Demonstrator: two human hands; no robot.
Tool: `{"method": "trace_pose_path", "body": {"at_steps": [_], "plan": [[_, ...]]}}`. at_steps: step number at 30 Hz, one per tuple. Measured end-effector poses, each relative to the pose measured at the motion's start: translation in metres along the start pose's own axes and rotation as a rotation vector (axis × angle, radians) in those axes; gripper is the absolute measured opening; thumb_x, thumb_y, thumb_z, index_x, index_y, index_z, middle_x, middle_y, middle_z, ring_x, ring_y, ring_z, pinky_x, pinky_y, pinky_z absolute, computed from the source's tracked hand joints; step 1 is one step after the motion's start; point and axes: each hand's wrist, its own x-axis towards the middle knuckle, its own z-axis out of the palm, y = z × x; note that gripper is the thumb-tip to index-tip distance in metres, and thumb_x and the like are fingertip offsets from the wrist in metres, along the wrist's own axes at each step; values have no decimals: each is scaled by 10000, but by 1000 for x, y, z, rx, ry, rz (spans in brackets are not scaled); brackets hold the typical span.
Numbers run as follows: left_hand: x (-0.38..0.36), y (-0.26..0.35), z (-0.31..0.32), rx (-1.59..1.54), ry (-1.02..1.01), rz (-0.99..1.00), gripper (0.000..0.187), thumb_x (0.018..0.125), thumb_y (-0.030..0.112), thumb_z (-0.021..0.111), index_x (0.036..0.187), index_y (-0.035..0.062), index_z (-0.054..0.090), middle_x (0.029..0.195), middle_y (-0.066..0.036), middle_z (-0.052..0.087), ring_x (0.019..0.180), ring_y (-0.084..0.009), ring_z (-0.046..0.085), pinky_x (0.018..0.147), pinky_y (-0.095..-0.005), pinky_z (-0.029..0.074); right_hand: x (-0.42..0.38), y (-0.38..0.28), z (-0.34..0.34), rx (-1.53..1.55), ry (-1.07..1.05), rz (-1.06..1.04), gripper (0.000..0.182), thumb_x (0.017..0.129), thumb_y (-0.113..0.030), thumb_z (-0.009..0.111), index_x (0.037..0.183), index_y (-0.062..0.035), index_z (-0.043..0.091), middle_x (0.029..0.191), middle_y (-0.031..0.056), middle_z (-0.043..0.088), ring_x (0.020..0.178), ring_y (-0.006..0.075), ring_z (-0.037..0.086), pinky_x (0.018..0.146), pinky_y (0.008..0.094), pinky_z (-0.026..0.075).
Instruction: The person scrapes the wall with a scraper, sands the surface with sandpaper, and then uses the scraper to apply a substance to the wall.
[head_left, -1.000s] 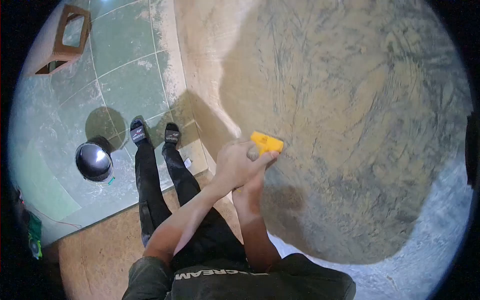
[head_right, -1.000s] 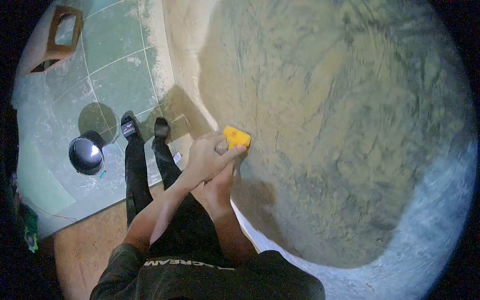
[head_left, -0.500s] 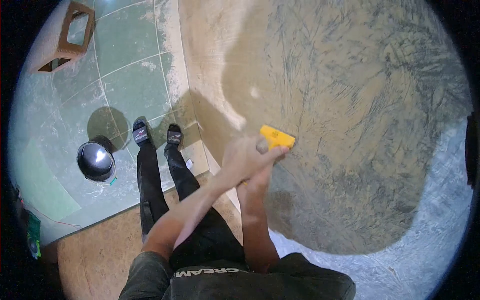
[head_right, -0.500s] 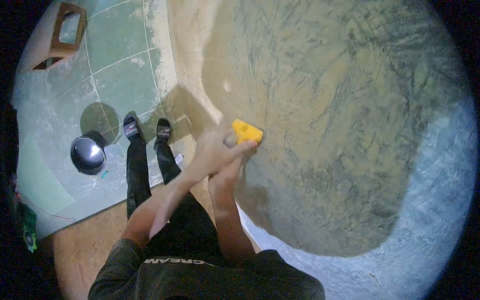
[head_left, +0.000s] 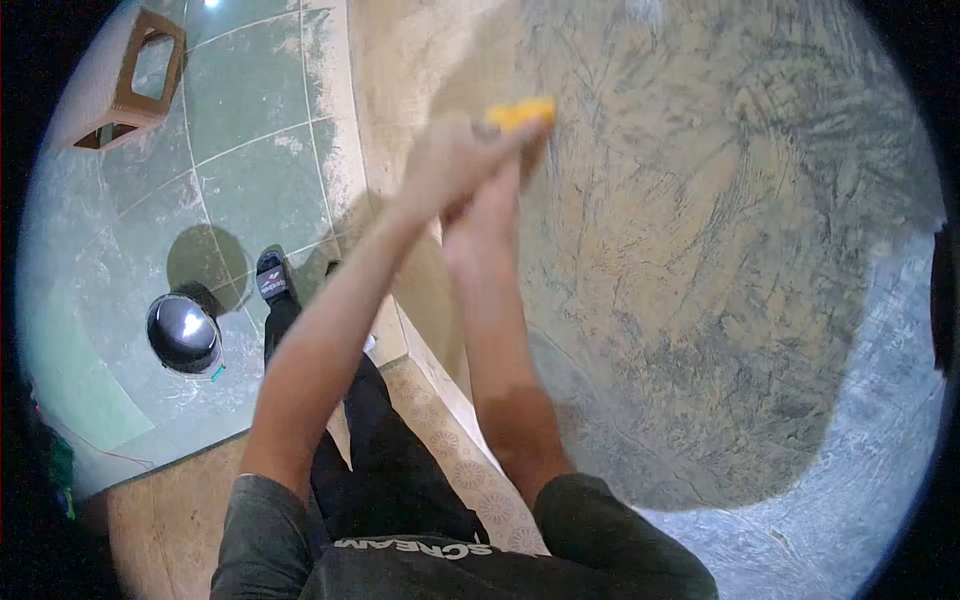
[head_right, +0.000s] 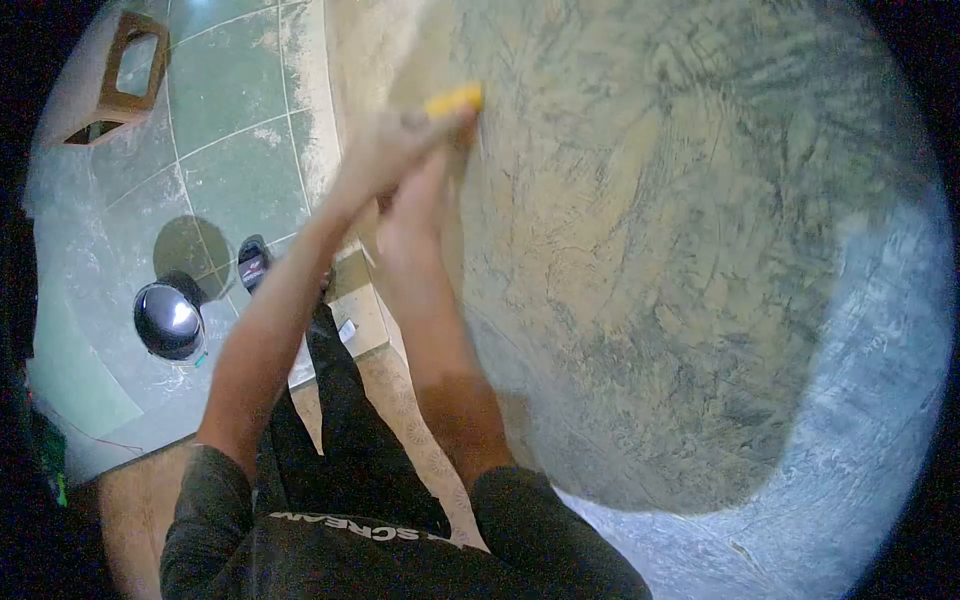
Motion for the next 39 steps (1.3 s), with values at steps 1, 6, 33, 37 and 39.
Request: {"method": "trace_pose_path", "body": {"at_steps": [1, 6, 33, 37, 39], "plan": [[-25, -3, 9, 5, -83, -61, 698, 815, 690, 626, 636, 17, 681, 579, -177, 620, 470, -276, 590, 499, -399, 470, -25, 2, -14, 65, -6, 22, 372, 1017, -507, 442, 1125, -168, 555, 1071, -14, 606, 988, 128, 606, 841, 308, 515], [-143, -14, 57, 25, -166, -90, 621, 805, 609, 691, 607, 28, 598, 629, -151, 589, 577, -290, 561, 560, -432, 444, -108, 30, -105, 98, 87, 26, 467, 1024, -525, 417, 1305, -161, 499, 1209, 16, 575, 1148, 186, 566, 985, 376, 480], [-46, -1, 17, -44, 32, -25, 562, 762, 535, 771, 612, 23, 594, 611, -152, 570, 584, -306, 561, 588, -436, 451, -46, 4, -33, -200, 183, 51, 572, 1004, -581, 412, 1432, -204, 374, 1254, 10, 578, 1141, 183, 583, 952, 369, 501], [30, 28, -28, -61, -76, -137, 648, 784, 598, 717, 576, -4, 596, 566, -171, 586, 553, -329, 604, 532, -434, 446, 19, -27, 52, -66, 86, 132, 517, 1005, -573, 418, 1348, -188, 462, 1201, 1, 587, 1084, 144, 591, 883, 318, 517], [90, 51, -64, -84, -110, -271, 680, 808, 618, 678, 584, -19, 598, 545, -177, 573, 490, -309, 596, 481, -426, 428, 57, -39, 80, 2, 59, 178, 499, 1006, -568, 421, 1306, -179, 506, 1174, -3, 591, 1055, 124, 595, 849, 292, 525]]}}
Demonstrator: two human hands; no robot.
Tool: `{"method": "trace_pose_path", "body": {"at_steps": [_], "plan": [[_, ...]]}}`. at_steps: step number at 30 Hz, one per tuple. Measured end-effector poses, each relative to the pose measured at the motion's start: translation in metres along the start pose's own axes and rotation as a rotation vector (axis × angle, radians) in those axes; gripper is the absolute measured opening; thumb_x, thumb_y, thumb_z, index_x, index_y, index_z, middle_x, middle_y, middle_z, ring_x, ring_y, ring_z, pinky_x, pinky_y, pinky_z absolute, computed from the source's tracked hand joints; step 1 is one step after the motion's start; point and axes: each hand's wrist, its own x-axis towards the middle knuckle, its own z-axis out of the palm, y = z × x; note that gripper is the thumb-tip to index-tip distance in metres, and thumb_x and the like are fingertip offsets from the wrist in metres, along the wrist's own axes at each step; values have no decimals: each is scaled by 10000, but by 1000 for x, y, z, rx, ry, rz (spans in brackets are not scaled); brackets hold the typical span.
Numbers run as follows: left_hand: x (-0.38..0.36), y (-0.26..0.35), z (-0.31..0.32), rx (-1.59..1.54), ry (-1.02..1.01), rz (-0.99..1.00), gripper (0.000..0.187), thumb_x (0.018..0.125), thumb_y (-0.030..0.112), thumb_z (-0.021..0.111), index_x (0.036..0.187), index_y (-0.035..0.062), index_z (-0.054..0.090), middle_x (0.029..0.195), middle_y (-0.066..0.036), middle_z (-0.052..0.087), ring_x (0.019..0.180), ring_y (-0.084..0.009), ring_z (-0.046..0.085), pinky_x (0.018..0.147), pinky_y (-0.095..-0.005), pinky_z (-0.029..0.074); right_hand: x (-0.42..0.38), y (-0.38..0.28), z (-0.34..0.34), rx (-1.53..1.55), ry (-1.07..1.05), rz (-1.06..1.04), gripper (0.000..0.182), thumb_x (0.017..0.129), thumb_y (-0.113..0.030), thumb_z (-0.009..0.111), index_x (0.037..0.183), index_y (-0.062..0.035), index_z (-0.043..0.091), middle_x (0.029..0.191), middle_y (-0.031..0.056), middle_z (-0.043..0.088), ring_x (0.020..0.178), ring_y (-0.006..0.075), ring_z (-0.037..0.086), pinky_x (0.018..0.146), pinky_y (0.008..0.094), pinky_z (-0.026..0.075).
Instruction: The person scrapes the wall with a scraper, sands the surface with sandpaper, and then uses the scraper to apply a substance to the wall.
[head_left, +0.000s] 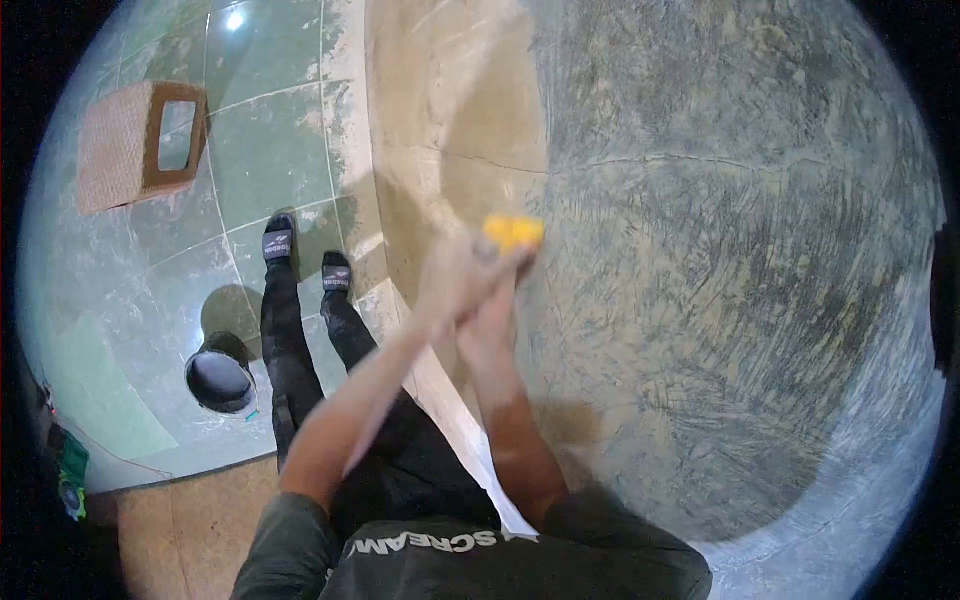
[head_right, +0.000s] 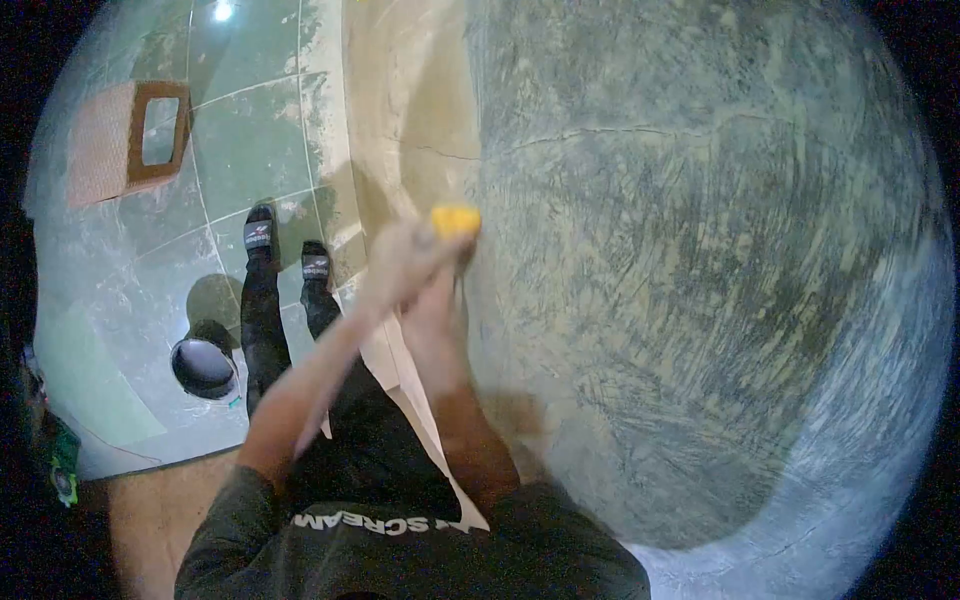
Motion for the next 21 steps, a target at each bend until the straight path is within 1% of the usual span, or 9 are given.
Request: {"method": "trace_pose_path", "body": {"at_steps": [2, 3, 5, 6, 8, 12, 14, 19, 21], "plan": [[37, 24, -31, 76, 90, 148, 709, 824, 654, 635, 614, -24, 624, 574, -180, 595, 520, -304, 616, 517, -432, 454, 70, -9, -16, 158, -734, 71, 471, 1009, -559, 419, 1263, -182, 543, 1139, -25, 609, 982, 86, 603, 730, 253, 519], [39, 29, -38, 79, 76, 145, 709, 824, 654, 635, 614, -24, 624, 574, -180, 595, 520, -304, 616, 517, -432, 454, 64, -13, -9, 165, -721, 67, 471, 1009, -559, 419, 1263, -182, 543, 1139, -25, 609, 982, 86, 603, 730, 253, 519], [43, 35, -49, -9, -31, 106, 713, 823, 671, 621, 651, -20, 654, 604, -199, 612, 562, -344, 626, 565, -452, 474, 40, -24, 27, 65, -572, -59, 420, 1007, -565, 414, 1155, -203, 566, 968, -62, 624, 729, 50, 591, 541, 220, 458], [38, 28, -44, -12, -41, 98, 713, 823, 671, 621, 651, -20, 654, 604, -199, 612, 562, -344, 626, 565, -452, 474, 26, -22, 39, 64, -558, -57, 420, 1007, -565, 414, 1155, -203, 566, 968, -62, 624, 729, 50, 591, 541, 220, 458], [18, -2, -23, -42, -117, 114, 613, 845, 560, 689, 749, -44, 653, 571, -140, 542, 543, -210, 526, 551, -409, 442, -5, -6, 57, 93, 248, -9, 410, 1003, -580, 410, 1105, -214, 564, 906, -73, 617, 650, 57, 568, 499, 226, 441], [3, -18, -8, -157, -106, 23, 586, 853, 535, 693, 732, -37, 648, 562, -134, 522, 532, -197, 492, 535, -406, 430, -15, 11, 15, 15, 124, 4, 487, 986, -627, 394, 1193, -221, 565, 1056, -45, 629, 904, 78, 602, 670, 231, 492], [26, -10, -26, -60, -192, -3, 716, 828, 673, 614, 667, -24, 655, 628, -229, 606, 595, -370, 629, 589, -471, 472, 12, 12, 27, 27, 174, 29, 494, 984, -634, 390, 1199, -222, 558, 1052, -40, 630, 912, 90, 605, 691, 249, 498], [35, -9, -40, 65, -120, 99, 715, 832, 681, 602, 669, -14, 653, 635, -238, 601, 573, -381, 592, 597, -473, 460, 23, 24, 32, 14, 171, 3, 505, 977, -642, 399, 1203, -218, 553, 1053, -29, 636, 933, 124, 611, 725, 303, 504], [7, -13, -28, 8, -230, -25, 622, 866, 552, 669, 651, -27, 587, 551, -120, 493, 541, -166, 440, 529, -394, 405, -7, 24, 22, 64, 199, -15, 505, 978, -629, 415, 1226, -209, 544, 1092, -27, 630, 968, 117, 611, 731, 310, 504]]}}
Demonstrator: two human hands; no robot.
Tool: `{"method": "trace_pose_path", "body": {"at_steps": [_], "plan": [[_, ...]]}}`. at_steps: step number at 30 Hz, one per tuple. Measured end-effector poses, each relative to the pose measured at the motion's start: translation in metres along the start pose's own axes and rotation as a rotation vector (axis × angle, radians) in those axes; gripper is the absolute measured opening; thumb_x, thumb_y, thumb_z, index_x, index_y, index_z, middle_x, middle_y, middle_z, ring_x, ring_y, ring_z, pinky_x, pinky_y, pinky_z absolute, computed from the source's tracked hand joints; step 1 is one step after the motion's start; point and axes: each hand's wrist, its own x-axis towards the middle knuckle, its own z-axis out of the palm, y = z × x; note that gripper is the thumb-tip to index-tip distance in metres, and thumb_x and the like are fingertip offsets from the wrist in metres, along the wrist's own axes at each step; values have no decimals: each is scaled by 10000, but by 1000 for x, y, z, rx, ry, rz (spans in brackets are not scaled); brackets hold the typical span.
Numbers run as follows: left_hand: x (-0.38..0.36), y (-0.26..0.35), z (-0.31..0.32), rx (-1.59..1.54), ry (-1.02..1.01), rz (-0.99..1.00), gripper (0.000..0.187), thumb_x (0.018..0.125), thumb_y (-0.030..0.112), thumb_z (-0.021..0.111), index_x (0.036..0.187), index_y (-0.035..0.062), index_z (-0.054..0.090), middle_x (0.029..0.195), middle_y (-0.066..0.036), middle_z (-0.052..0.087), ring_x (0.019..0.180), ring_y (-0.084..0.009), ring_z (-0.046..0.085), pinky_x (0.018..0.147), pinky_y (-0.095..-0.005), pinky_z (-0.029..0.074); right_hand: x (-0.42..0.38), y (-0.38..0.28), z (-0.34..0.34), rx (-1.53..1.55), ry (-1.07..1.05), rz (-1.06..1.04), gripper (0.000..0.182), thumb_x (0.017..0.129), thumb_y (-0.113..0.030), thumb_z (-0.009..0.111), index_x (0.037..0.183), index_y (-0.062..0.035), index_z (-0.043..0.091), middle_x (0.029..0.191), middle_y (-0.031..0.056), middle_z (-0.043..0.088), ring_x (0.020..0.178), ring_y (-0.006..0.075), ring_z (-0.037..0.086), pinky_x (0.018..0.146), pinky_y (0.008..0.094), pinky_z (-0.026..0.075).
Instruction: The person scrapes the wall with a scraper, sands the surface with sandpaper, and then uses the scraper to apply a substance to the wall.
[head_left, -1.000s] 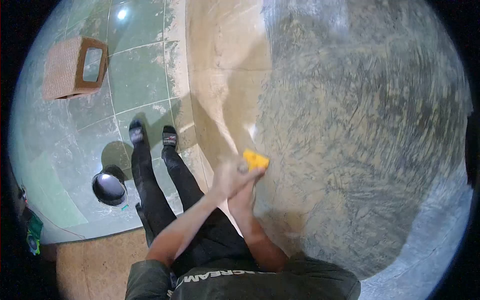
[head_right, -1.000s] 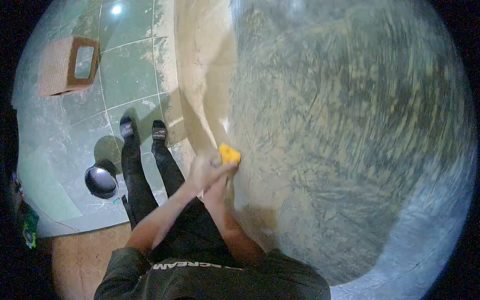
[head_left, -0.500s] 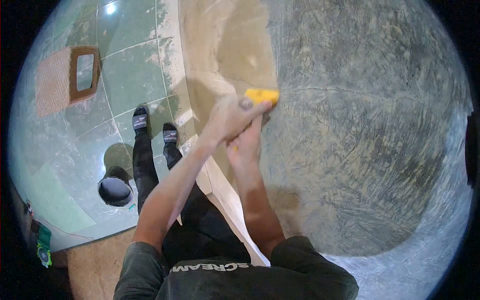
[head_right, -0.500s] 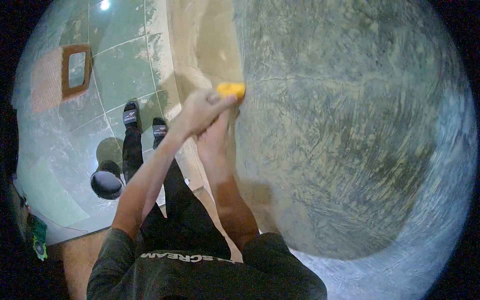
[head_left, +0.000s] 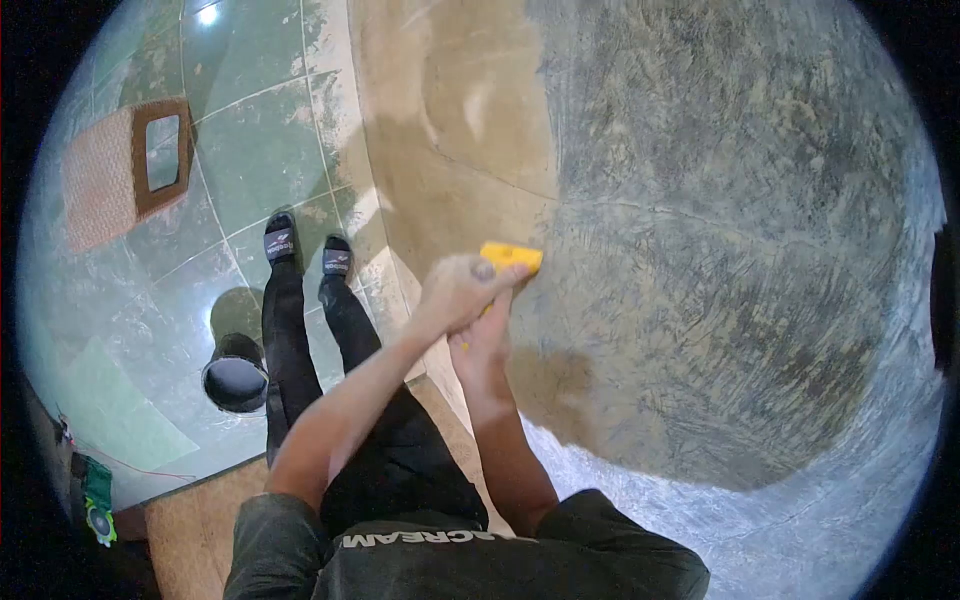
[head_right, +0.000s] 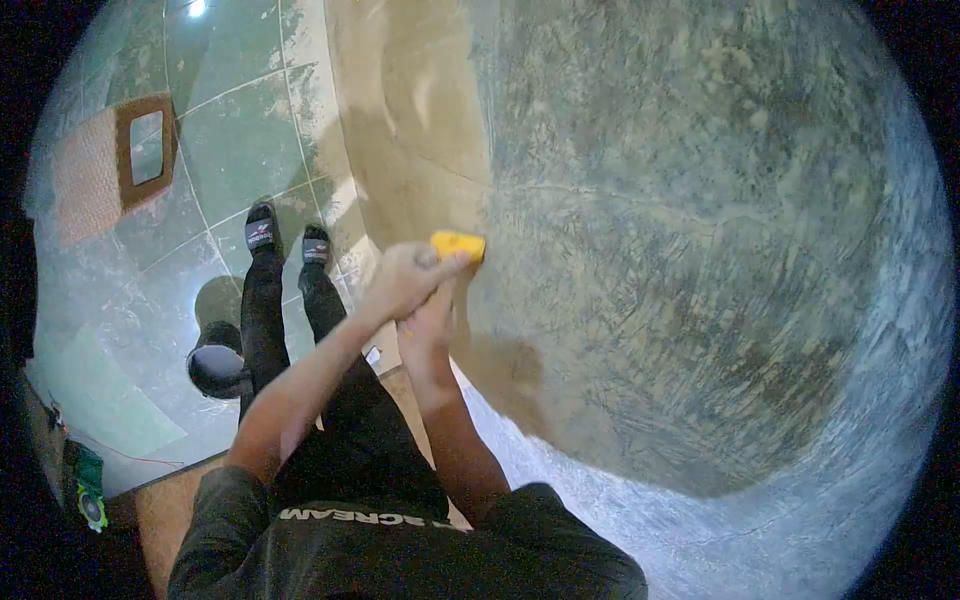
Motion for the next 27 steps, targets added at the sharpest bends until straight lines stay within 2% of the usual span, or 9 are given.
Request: {"method": "trace_pose_path", "body": {"at_steps": [4, 5, 7, 15, 17, 18, 21, 22, 27], "plan": [[15, 2, 2, -144, 72, 18, 716, 832, 657, 627, 628, -29, 613, 592, -211, 582, 566, -377, 568, 575, -461, 441, 17, -14, 8, -35, -57, -24, 494, 990, -610, 413, 1243, -204, 536, 1140, -26, 612, 1024, 126, 607, 794, 315, 513], [23, 9, -10, -149, 62, 9, 716, 832, 657, 627, 628, -29, 613, 592, -211, 582, 566, -377, 568, 575, -461, 441, 32, -18, 18, -62, -38, 62, 492, 999, -596, 404, 1263, -199, 521, 1165, -22, 601, 1056, 136, 600, 841, 322, 511], [39, 14, -27, 5, 136, 47, 655, 866, 559, 668, 617, -36, 549, 541, -104, 461, 540, -159, 438, 524, -404, 392, 42, -14, 15, -96, -22, 155, 490, 1007, -583, 395, 1283, -194, 506, 1191, -18, 591, 1088, 145, 594, 889, 330, 509], [18, -12, 10, -79, 167, 80, 651, 876, 559, 648, 625, -32, 544, 543, -140, 462, 520, -200, 440, 521, -413, 394, 20, -12, 6, -20, -45, 11, 492, 999, -574, 434, 1249, -163, 539, 1122, 5, 613, 1048, 151, 607, 862, 340, 504], [35, 4, -11, -91, 104, -87, 628, 878, 553, 651, 654, -30, 583, 555, -132, 498, 526, -182, 476, 527, -396, 416, 40, -28, 29, -159, -56, 133, 508, 1037, -520, 370, 1322, -118, 490, 1221, 46, 575, 1125, 182, 579, 890, 343, 501], [44, 6, -21, -35, 161, 10, 616, 881, 547, 651, 676, -31, 604, 561, -130, 510, 531, -170, 484, 527, -390, 419, 66, -12, 11, -509, -139, -129, 504, 993, -587, 440, 1229, -156, 552, 1096, 5, 608, 1051, 141, 596, 842, 332, 505], [32, -9, -6, -11, 220, 103, 592, 893, 526, 648, 709, -36, 627, 569, -130, 527, 537, -162, 495, 527, -385, 423, 31, -14, 15, -177, -103, 59, 552, 1048, -482, 361, 1392, -53, 419, 1258, 105, 549, 1131, 180, 558, 884, 347, 507], [15, -14, 4, -58, 127, 49, 591, 894, 518, 650, 699, -39, 614, 569, -136, 527, 534, -176, 495, 528, -388, 424, 16, -4, 9, -91, -51, -28, 470, 1022, -551, 401, 1273, -170, 515, 1133, -2, 582, 1009, 118, 585, 769, 277, 502], [-3, -22, 32, -129, 89, -7, 589, 891, 506, 657, 688, -43, 589, 574, -152, 532, 532, -208, 495, 537, -392, 431, -6, -16, -13, -213, -1, -10, 405, 1029, -542, 388, 1229, -220, 530, 998, -28, 575, 823, 38, 560, 589, 170, 428]]}}
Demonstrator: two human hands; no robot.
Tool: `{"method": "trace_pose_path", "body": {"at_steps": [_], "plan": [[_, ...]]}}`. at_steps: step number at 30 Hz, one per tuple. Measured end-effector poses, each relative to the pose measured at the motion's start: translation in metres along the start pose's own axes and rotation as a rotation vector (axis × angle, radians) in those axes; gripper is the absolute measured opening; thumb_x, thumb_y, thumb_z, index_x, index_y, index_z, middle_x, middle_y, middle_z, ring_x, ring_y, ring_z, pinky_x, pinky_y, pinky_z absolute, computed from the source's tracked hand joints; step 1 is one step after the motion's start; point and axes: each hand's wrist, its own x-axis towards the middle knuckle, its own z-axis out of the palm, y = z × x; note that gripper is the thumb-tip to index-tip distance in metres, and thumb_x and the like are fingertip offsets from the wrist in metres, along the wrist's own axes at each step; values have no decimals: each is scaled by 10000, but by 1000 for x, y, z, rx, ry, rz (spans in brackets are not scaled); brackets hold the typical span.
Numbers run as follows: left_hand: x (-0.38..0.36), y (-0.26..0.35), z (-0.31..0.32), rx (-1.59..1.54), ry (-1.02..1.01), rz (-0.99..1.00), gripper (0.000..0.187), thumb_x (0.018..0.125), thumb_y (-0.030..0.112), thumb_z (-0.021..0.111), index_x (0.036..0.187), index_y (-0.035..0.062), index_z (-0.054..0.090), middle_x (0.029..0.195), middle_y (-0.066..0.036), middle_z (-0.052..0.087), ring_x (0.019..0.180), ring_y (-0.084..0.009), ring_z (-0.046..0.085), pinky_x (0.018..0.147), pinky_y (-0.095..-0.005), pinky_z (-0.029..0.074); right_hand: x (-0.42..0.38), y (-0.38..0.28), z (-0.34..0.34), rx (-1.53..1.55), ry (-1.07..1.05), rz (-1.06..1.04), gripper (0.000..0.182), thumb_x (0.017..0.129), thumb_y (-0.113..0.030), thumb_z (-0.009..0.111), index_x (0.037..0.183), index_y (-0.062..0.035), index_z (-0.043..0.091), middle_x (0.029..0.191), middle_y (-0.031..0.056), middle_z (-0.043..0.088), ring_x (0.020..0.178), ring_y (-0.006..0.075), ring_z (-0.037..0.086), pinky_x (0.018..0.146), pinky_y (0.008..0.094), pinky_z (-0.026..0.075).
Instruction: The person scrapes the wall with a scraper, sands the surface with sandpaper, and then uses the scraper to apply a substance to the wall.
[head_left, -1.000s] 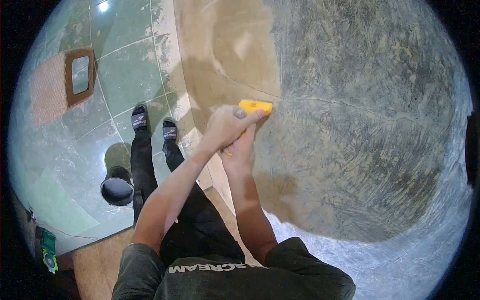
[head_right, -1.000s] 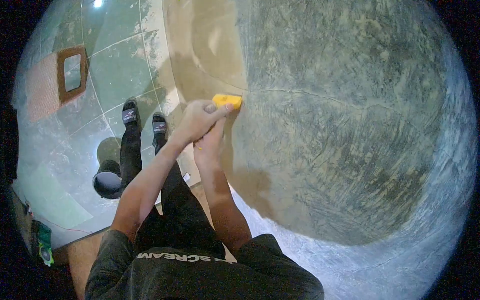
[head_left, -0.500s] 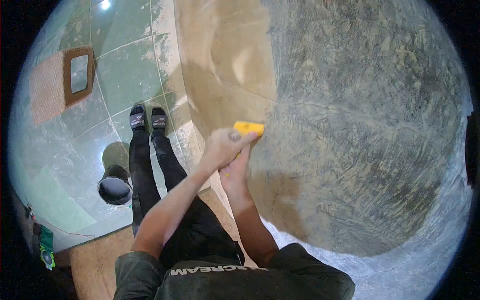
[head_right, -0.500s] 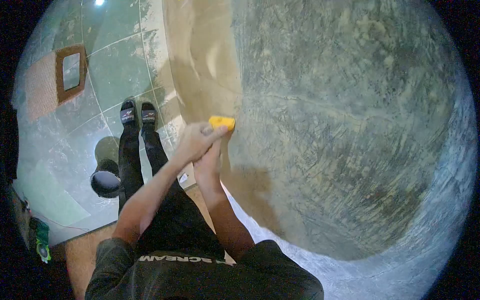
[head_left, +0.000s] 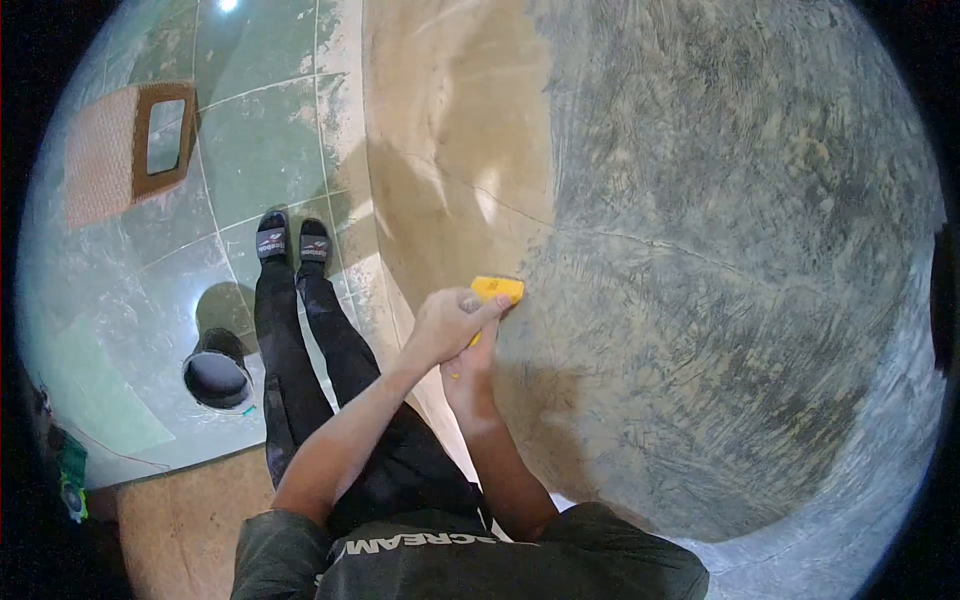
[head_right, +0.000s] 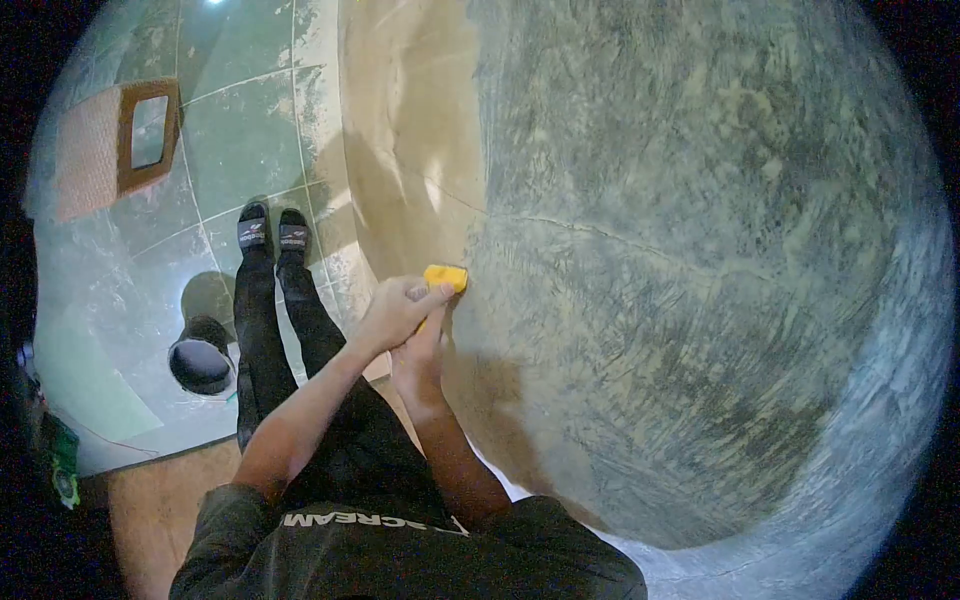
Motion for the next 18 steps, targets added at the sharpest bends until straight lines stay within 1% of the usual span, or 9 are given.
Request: {"method": "trace_pose_path", "body": {"at_steps": [2, 3, 5, 6, 8, 11, 15, 17, 18], "plan": [[17, 10, -12, 71, 49, -28, 607, 882, 521, 659, 693, -52, 588, 572, -157, 527, 529, -221, 495, 537, -398, 428, 27, 3, -1, 124, -55, 132, 386, 1028, -545, 388, 1122, -215, 563, 834, -67, 564, 602, 21, 504, 464, 177, 367], [26, 19, -19, 65, 59, -24, 607, 882, 521, 659, 693, -52, 588, 572, -157, 527, 529, -221, 495, 537, -398, 428, 38, -1, 5, 116, -65, 131, 386, 1028, -545, 388, 1122, -215, 563, 834, -67, 564, 602, 21, 504, 464, 177, 367], [34, 52, -35, 26, 149, 31, 656, 825, 611, 669, 650, -20, 635, 590, -202, 586, 566, -351, 600, 567, -455, 453, 38, -24, 35, -76, -19, -20, 381, 1026, -543, 389, 1038, -209, 572, 691, -93, 527, 445, 24, 411, 392, 186, 321], [32, 62, -39, 20, 148, 32, 656, 825, 611, 669, 650, -20, 635, 590, -202, 586, 566, -351, 600, 567, -455, 453, 30, -34, 43, -81, -17, -23, 381, 1026, -543, 389, 1038, -209, 572, 691, -93, 527, 445, 24, 411, 392, 186, 321], [28, 75, -42, -7, 129, 30, 651, 820, 607, 679, 637, -16, 631, 593, -199, 583, 553, -336, 589, 556, -440, 450, 17, -51, 54, 94, -106, 85, 385, 1022, -544, 400, 1046, -201, 573, 660, -85, 524, 421, 20, 387, 374, 195, 310], [28, 75, -37, 31, 130, 71, 657, 817, 612, 678, 612, -10, 625, 565, -185, 573, 530, -325, 576, 549, -427, 451, 10, -58, 60, 137, -25, 108, 385, 1020, -546, 404, 1041, -200, 572, 626, -84, 508, 401, 24, 364, 374, 197, 312], [34, 87, -50, 24, 118, 41, 683, 816, 628, 668, 581, -10, 614, 538, -170, 570, 521, -323, 588, 549, -424, 458, 15, -60, 73, 116, -85, 82, 402, 1019, -554, 399, 1051, -193, 574, 660, -86, 525, 426, 18, 391, 375, 198, 323], [38, 91, -58, 61, 82, 42, 656, 833, 586, 686, 685, -47, 595, 581, -155, 543, 540, -236, 513, 564, -400, 443, 29, -48, 68, 173, -107, 28, 408, 1020, -557, 384, 1050, -198, 576, 734, -77, 557, 448, 22, 414, 381, 192, 327], [37, 88, -58, 62, 83, 49, 656, 833, 586, 686, 685, -47, 595, 581, -155, 543, 540, -236, 513, 564, -400, 443, 29, -46, 65, 175, -112, 23, 408, 1020, -557, 384, 1050, -198, 576, 734, -77, 557, 448, 22, 414, 381, 192, 327]]}}
